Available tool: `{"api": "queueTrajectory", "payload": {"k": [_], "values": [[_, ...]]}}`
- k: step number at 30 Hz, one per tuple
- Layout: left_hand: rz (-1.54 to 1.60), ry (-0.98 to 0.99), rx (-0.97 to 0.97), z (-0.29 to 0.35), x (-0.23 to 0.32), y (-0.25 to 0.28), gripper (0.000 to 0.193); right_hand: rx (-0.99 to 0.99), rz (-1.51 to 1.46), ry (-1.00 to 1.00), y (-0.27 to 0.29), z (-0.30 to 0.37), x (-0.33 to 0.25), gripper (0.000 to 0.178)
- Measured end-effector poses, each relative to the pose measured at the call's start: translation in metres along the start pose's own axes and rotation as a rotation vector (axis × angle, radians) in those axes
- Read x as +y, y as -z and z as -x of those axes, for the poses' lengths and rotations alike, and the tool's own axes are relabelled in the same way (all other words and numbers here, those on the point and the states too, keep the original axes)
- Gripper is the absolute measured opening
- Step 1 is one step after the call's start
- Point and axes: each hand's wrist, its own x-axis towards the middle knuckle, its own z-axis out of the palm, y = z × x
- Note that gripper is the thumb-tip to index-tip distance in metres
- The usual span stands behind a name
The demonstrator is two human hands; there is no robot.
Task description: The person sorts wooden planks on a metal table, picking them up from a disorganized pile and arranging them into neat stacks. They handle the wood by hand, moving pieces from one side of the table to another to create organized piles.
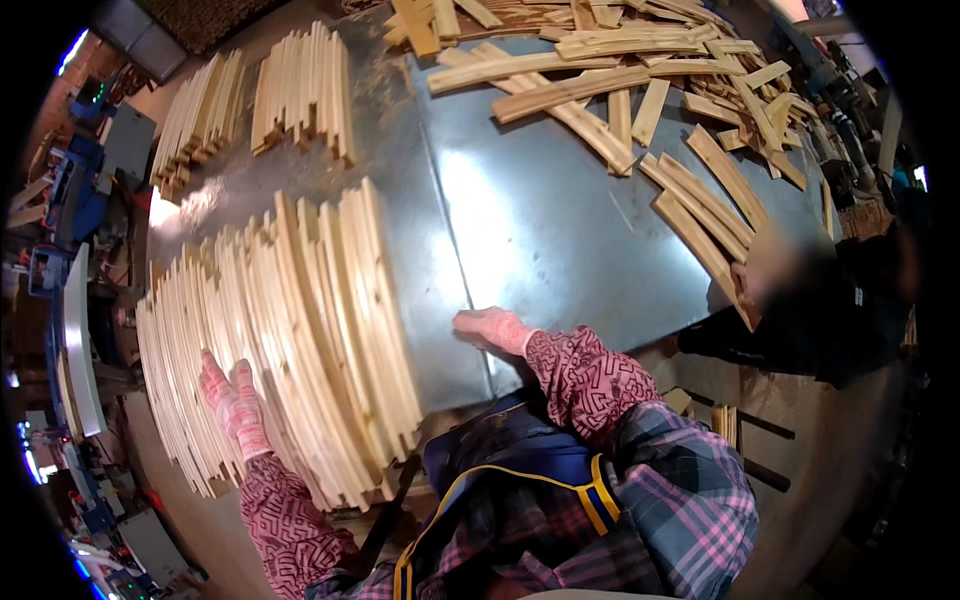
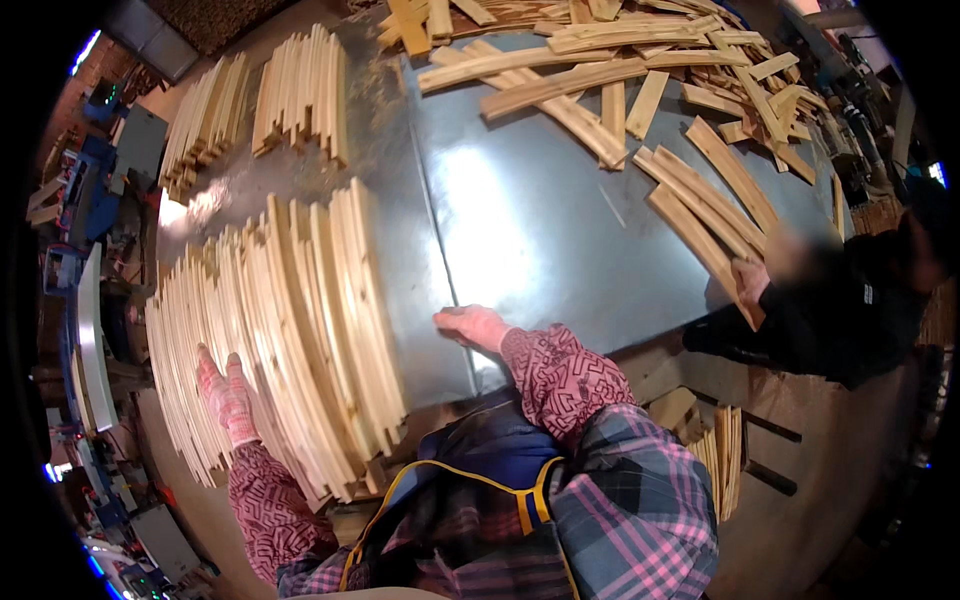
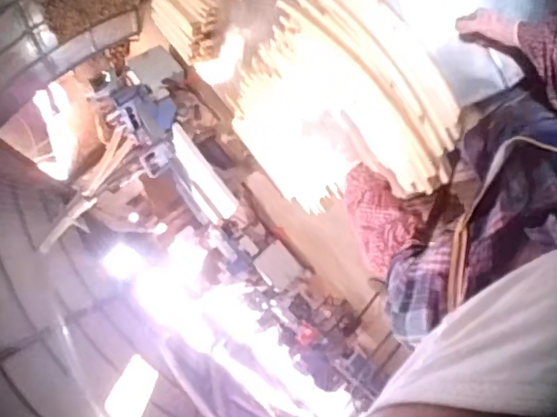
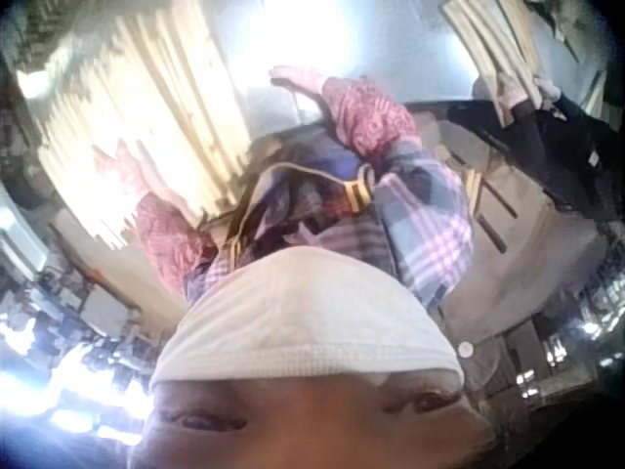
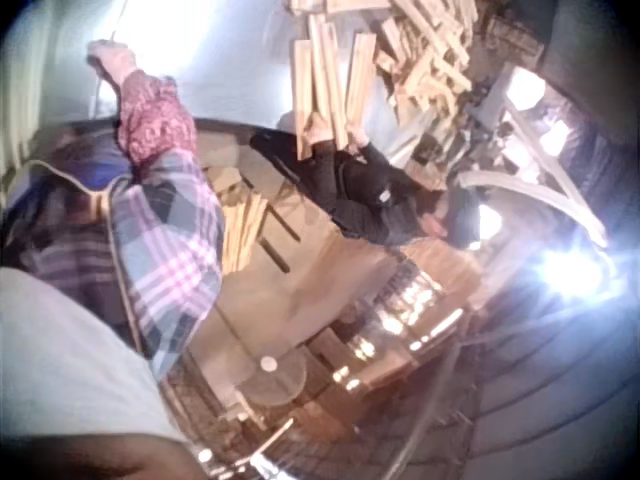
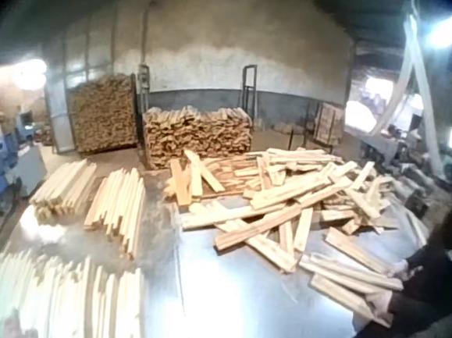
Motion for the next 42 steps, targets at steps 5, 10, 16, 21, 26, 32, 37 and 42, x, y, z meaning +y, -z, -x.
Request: {"api": "queueTrajectory", "payload": {"k": [5,10,16,21,26,32,37,42], "values": [[0.326,-0.382,-0.064,0.001,0.201,-0.066,0.067,0.083,-0.722,0.025,0.142,-0.068,0.034,0.034],[0.281,-0.681,-0.243,-0.053,0.363,-0.167,0.064,0.204,-0.762,0.268,0.260,-0.150,-0.049,0.031],[0.089,-0.908,-0.478,-0.137,0.543,-0.289,0.066,0.560,-0.839,0.327,0.366,-0.345,0.038,0.038],[-0.288,-0.906,-0.357,-0.241,0.562,-0.352,0.091,0.421,-0.516,0.410,0.295,-0.250,-0.020,0.032],[-0.386,-0.739,-0.631,-0.223,0.612,-0.394,0.103,-0.233,-1.951,0.607,0.273,-0.122,0.072,0.018],[0.520,-0.253,-1.273,-0.104,0.497,-0.323,0.053,-0.138,-1.764,0.615,0.275,-0.059,0.092,0.031],[1.305,0.367,-1.638,0.065,0.381,-0.255,0.061,0.105,-1.699,0.321,0.241,-0.037,0.110,0.055],[0.525,-0.309,-0.824,0.163,0.351,-0.260,0.054,0.660,-0.416,-0.001,0.219,-0.043,0.100,0.075]]}}
